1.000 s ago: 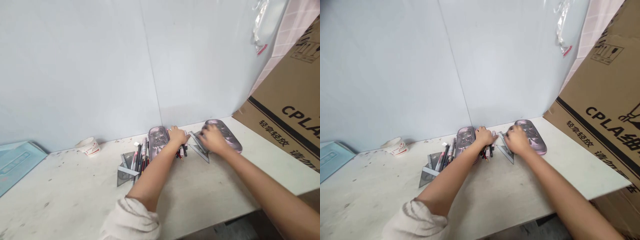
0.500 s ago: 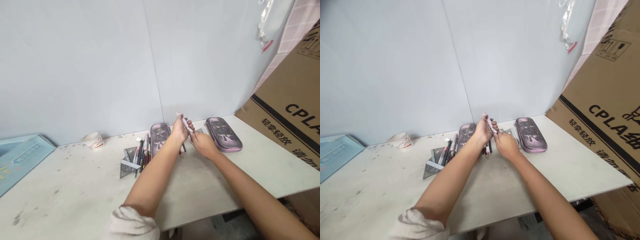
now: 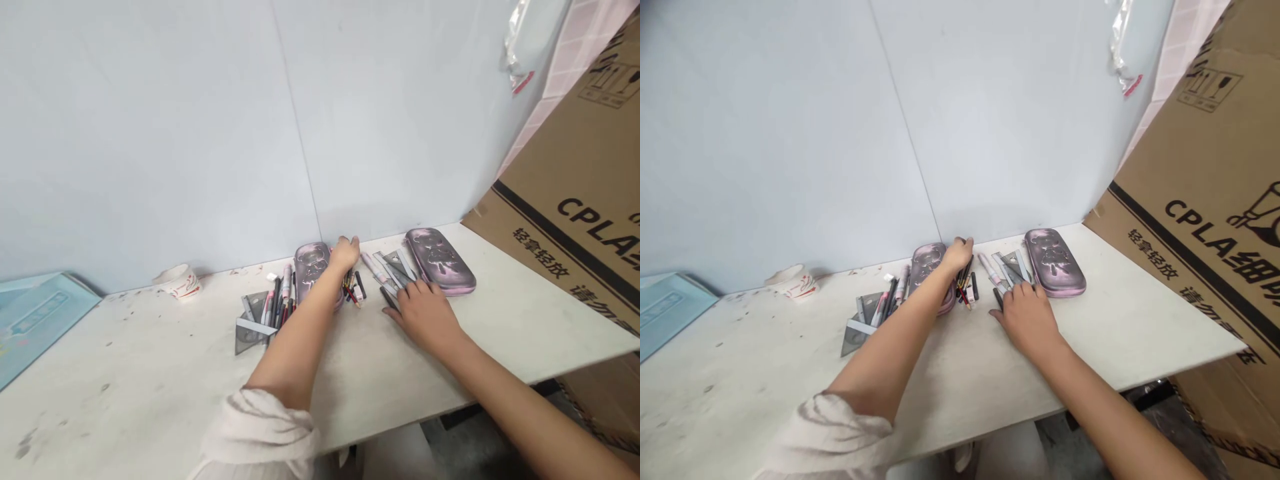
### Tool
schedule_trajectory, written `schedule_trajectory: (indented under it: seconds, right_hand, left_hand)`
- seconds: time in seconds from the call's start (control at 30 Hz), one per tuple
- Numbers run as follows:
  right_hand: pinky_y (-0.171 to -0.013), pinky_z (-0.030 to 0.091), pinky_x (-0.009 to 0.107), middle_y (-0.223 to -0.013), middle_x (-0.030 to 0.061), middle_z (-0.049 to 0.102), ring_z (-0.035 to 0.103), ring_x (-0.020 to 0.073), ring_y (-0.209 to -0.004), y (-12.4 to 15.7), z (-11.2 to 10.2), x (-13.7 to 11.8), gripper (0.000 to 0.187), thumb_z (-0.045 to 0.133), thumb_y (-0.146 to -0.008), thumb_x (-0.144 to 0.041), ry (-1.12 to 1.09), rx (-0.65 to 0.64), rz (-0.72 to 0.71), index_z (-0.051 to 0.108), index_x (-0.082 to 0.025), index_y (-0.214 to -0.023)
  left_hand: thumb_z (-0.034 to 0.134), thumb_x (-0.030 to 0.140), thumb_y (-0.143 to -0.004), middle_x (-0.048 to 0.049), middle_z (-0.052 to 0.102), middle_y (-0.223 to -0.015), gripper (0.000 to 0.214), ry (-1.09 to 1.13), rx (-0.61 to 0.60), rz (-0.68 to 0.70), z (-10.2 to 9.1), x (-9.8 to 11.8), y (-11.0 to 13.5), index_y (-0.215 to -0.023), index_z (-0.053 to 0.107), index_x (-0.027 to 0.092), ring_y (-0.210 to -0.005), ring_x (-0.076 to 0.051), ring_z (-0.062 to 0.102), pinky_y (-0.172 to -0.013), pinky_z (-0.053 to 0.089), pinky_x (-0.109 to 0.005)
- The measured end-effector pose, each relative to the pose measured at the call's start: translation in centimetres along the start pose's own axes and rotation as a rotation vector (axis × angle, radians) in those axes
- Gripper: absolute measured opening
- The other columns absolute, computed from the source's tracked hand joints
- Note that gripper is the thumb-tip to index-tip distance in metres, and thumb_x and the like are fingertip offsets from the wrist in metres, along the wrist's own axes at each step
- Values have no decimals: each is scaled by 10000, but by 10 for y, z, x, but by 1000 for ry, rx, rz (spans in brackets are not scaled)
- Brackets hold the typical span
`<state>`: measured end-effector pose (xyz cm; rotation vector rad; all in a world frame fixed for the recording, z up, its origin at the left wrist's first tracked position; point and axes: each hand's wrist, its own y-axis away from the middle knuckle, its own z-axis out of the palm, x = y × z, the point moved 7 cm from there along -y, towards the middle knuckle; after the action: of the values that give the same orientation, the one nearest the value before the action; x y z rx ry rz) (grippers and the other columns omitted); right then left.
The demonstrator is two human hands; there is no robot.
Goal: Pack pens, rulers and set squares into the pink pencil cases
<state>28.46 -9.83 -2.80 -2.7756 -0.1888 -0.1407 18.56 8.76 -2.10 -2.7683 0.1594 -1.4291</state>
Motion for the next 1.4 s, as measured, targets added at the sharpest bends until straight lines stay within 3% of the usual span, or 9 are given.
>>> schedule_trajectory:
  seconds: [0.1, 0.27, 0.67, 0.77, 0.9, 1.03, 1.1, 1.27, 1.4]
  right_hand:
    - [-757, 338, 376, -923, 136, 591, 496, 264, -906, -25, 0, -18, 355, 416, -862, -440, -52, 27, -66, 595, -136, -901]
    - [-786, 329, 371, -936, 135, 569, 465, 257, -937, -62, 13, -51, 240, 403, -874, -297, -87, 8, -182, 567, -134, -936]
    - [-782, 351, 398, -1030, 229, 549, 438, 303, -989, -146, 50, -74, 374, 370, -856, -290, -128, -123, -46, 631, -54, -982]
    - [-790, 349, 391, -980, 223, 565, 451, 296, -978, -138, 39, -53, 413, 295, -887, -283, -166, -10, 12, 624, -46, -967]
    - [-743, 361, 315, -853, 134, 600, 517, 226, -864, -113, 12, -1, 409, 236, -920, -308, -369, 115, 103, 596, -117, -885]
    - [-565, 343, 252, -600, 18, 542, 508, 154, -606, -80, -1, 47, 475, 275, -887, -516, -644, -19, 183, 532, -188, -660]
    - [-539, 339, 251, -577, 10, 535, 501, 145, -568, -62, -16, 60, 474, 286, -883, -517, -665, 17, 154, 516, -190, -629]
    - [-703, 399, 301, -830, 70, 628, 570, 201, -803, -14, -72, 59, 252, 375, -879, -331, -426, 454, -108, 582, -191, -910]
    - [-720, 412, 309, -919, 77, 641, 579, 216, -877, -5, -85, 62, 258, 410, -863, -337, -470, 418, -98, 572, -191, -999]
  left_hand:
    - [505, 136, -733, -215, 533, -1150, 345, -248, -53, 117, -19, -11, -1, -1071, 457, 83, -1137, -282, 497, -940, 363, -348]
    - [494, 43, -676, -213, 509, -1135, 461, -524, -168, 257, -41, -26, 5, -1133, 439, 60, -1068, -276, 533, -901, 402, -332]
    - [413, 77, -771, -197, 452, -1259, 403, -786, -303, 446, -34, -31, 7, -1172, 452, 82, -1190, -279, 445, -956, 374, -388]
    - [338, 151, -853, -131, 420, -1333, 353, -870, -282, 598, -36, -21, 17, -1187, 452, 163, -1282, -268, 324, -1017, 276, -493]
    - [256, 338, -916, -103, 598, -1017, 344, -897, -242, 718, -39, 8, 41, -1100, 503, 184, -983, -221, 550, -855, 406, -370]
    - [252, 469, -898, -80, 609, -815, 427, -797, -206, 742, -39, 42, 71, -927, 563, 178, -779, -215, 573, -686, 405, -307]
    - [254, 470, -897, -56, 586, -743, 430, -633, -286, 716, -35, 54, 85, -832, 559, 174, -709, -183, 552, -657, 393, -285]
    - [208, 504, -892, 18, 420, -574, 464, -126, -667, 532, -14, 61, 110, -698, 468, 172, -518, -101, 409, -559, 384, -241]
    - [287, 424, -887, 20, 429, -611, 338, -104, -674, 508, -6, 66, 121, -737, 464, 178, -569, -105, 430, -621, 399, -254]
